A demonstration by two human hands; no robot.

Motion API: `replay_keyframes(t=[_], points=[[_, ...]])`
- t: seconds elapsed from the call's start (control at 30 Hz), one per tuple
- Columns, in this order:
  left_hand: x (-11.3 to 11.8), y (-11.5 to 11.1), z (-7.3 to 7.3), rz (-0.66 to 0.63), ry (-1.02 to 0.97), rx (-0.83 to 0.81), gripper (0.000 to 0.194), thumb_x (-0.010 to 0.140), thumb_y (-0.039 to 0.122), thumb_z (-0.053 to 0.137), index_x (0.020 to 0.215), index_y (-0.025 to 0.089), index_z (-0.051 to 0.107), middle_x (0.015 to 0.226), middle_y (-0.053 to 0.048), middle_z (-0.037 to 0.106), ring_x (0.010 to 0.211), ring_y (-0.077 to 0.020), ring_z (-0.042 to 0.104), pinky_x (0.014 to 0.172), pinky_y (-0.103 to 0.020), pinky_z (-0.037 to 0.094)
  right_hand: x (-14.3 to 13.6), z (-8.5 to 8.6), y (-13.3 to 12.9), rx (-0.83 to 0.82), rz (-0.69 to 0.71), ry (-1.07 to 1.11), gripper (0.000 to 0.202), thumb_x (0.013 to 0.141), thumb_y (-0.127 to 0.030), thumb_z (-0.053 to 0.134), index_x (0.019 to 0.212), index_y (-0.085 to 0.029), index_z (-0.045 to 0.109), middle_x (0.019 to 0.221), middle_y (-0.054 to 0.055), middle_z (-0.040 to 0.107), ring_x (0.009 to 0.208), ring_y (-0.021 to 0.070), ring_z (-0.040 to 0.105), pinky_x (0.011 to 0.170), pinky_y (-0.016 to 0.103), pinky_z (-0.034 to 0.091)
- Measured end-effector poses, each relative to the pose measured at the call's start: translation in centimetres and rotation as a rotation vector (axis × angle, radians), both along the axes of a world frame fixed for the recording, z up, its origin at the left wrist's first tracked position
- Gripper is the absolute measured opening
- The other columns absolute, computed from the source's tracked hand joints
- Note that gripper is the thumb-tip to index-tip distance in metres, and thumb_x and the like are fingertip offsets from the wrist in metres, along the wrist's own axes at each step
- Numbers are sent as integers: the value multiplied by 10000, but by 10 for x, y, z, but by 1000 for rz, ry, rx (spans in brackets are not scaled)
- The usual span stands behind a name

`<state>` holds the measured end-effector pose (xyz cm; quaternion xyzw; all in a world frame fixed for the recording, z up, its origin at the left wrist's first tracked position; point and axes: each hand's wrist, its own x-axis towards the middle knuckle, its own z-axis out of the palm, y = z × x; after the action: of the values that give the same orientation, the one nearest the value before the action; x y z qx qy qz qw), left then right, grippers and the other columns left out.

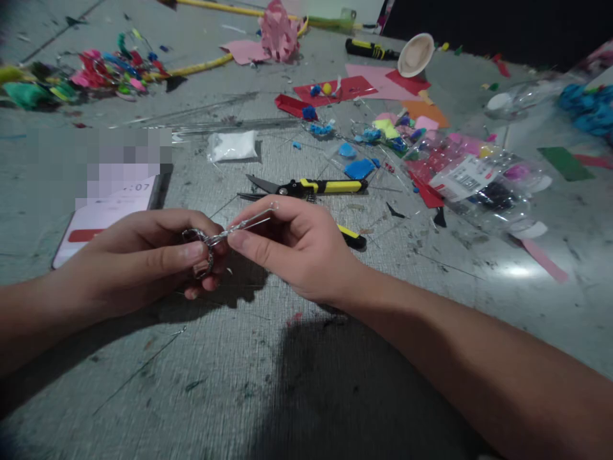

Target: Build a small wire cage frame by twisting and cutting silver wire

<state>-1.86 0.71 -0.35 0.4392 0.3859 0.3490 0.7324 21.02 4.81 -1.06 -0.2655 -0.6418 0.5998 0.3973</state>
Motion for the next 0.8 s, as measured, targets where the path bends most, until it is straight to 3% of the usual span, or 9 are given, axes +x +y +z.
replay_keyframes(t=[0.37,0.57,0.8], points=[[7,-5,7,-17,85,-27,158,978,344,855,936,207,787,848,-18,835,726,-156,800,587,-183,647,1,-3,1,53,-49,-72,159,919,-303,901,903,-194,786,873,-4,800,818,137,744,751,264,631],[8,-6,3,22,56,10,83,1002,246,821,959,189,780,893,-31,858,831,-155,839,764,-198,690,0,-3,2,88,-86,-93,107,917,-244,881,893,-197,788,841,-9,801,773,131,738,708,257,623],[9,-4,2,44,69,81,43,1005,165,793,972,186,812,882,-28,861,842,-136,829,796,-178,679,-2,-3,-2,111,-133,-110,106,911,-201,859,840,-218,782,775,-21,796,716,136,744,655,259,628]])
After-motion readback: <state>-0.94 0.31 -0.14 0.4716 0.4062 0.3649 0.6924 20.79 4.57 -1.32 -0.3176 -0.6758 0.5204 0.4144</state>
